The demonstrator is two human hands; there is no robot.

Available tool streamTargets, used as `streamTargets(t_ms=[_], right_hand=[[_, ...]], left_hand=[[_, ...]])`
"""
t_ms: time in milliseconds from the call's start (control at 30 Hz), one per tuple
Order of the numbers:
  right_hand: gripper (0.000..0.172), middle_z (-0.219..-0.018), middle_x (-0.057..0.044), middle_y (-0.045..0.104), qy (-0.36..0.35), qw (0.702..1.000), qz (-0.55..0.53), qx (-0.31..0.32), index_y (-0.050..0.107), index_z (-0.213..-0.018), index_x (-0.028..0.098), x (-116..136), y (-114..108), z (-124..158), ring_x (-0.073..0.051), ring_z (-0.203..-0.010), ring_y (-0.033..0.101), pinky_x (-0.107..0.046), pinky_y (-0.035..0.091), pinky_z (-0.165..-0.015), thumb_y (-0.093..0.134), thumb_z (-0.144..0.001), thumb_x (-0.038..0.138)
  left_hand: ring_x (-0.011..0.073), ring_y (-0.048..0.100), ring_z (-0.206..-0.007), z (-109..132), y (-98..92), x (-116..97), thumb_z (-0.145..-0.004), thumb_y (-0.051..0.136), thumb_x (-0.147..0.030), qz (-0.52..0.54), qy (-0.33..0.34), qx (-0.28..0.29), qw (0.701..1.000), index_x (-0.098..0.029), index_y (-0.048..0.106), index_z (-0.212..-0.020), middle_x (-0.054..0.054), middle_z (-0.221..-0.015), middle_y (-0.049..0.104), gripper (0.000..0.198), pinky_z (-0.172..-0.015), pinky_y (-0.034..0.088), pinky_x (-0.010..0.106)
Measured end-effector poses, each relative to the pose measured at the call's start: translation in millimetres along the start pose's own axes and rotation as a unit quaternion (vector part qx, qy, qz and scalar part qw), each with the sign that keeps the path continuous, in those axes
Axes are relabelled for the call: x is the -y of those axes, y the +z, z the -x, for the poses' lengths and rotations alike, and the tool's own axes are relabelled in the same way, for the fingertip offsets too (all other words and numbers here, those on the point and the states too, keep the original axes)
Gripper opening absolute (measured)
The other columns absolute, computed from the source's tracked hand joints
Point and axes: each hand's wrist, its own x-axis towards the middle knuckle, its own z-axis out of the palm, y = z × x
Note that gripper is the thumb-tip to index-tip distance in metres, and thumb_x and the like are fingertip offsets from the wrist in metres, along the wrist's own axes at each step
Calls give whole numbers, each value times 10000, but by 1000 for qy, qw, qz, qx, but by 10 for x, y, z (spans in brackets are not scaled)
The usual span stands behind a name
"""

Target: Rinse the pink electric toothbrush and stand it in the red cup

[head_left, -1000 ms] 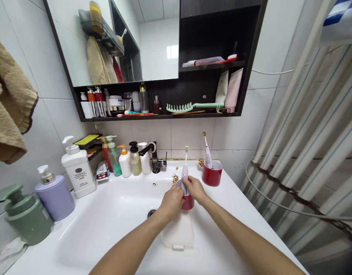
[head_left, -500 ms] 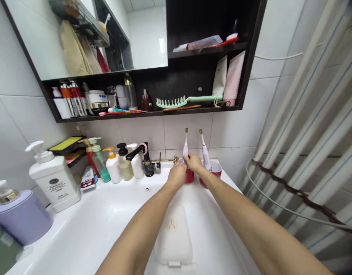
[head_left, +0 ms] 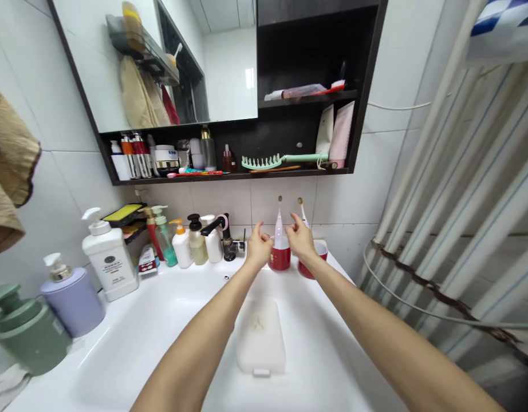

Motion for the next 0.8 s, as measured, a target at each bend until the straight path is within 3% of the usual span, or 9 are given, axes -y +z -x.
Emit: streamTargets(t_ms=[100, 200, 267, 333, 400, 467, 567, 633, 800], right_hand=[[546, -527, 75, 390, -21, 993, -113, 36, 192, -1174, 232, 349, -190, 317, -58, -423, 373, -219, 374, -489, 341, -650, 215], [584, -539, 88, 364, -38, 922, -366, 118, 212, -1149, 309, 615, -322, 598, -34, -407, 336, -180, 345, -443, 413, -614, 189], [586, -525, 90, 361, -26, 890, -433, 140, 245, -1133, 306, 692, -355, 713, -31, -406, 335, -167, 324, -417, 449, -600, 176], [560, -504, 93, 359, -3, 881, -453, 135, 262, -1124, 289, 704, -360, 767, -30, -394, 334, -162, 307, -396, 457, -609, 191], [484, -478, 95, 354, 23, 878, -462, 121, 295, -1099, 272, 694, -356, 783, -31, -368, 323, -162, 292, -372, 442, -638, 259], [378, -445, 91, 350, 49, 879, -460, 120, 388, -1010, 234, 694, -349, 788, -32, -335, 302, -166, 267, -342, 400, -662, 380], [403, -365, 86, 301, 84, 892, -428, 122, 478, -641, 172, 705, -311, 806, -25, -279, 246, -168, 209, -298, 311, -646, 539], [463, -325, 86, 250, 100, 908, -392, 106, 361, -453, 173, 684, -254, 830, -23, -257, 215, -168, 174, -283, 266, -627, 591], [476, -324, 65, 247, 88, 979, -169, 69, 229, -399, 196, 408, -132, 822, -51, -275, 253, -200, 213, -307, 145, -644, 596]], left_hand=[[38, 355, -433, 211, -179, -453, -591, 423, -77, 254, 31, 54, 965, -223, 66, -1180, -89, -514, 368, 704, -518, 332, 192], [27, 356, -426, 471, -279, -754, -586, 457, -98, 364, 48, 127, 921, -276, 36, -1178, -95, -516, 382, 748, -499, 318, 182], [30, 376, -436, 600, -286, -815, -565, 505, -118, 391, 36, 159, 906, -277, 54, -1175, -95, -517, 403, 775, -504, 321, 187], [35, 390, -439, 665, -272, -797, -544, 552, -160, 413, 17, 157, 897, -262, 98, -1162, -95, -508, 413, 774, -497, 320, 187], [38, 377, -408, 674, -265, -758, -564, 549, -290, 429, -21, 139, 892, -206, 254, -1088, -85, -472, 409, 608, -451, 299, 178], [38, 318, -336, 656, -273, -739, -602, 419, -499, 428, -81, 137, 890, -141, 426, -851, -67, -396, 373, 436, -373, 237, 172], [40, 206, -256, 630, -283, -751, -576, 137, -666, 401, -158, 165, 887, -156, 376, -511, -51, -286, 277, 567, -315, 126, 178], [42, 186, -237, 628, -267, -743, -559, 75, -682, 378, -187, 186, 887, -173, 311, -441, -44, -254, 250, 573, -310, 109, 178], [41, 175, -225, 649, -159, -535, -547, 65, -689, 328, -234, 185, 896, -177, 280, -401, -37, -234, 252, 574, -314, 80, 179]])
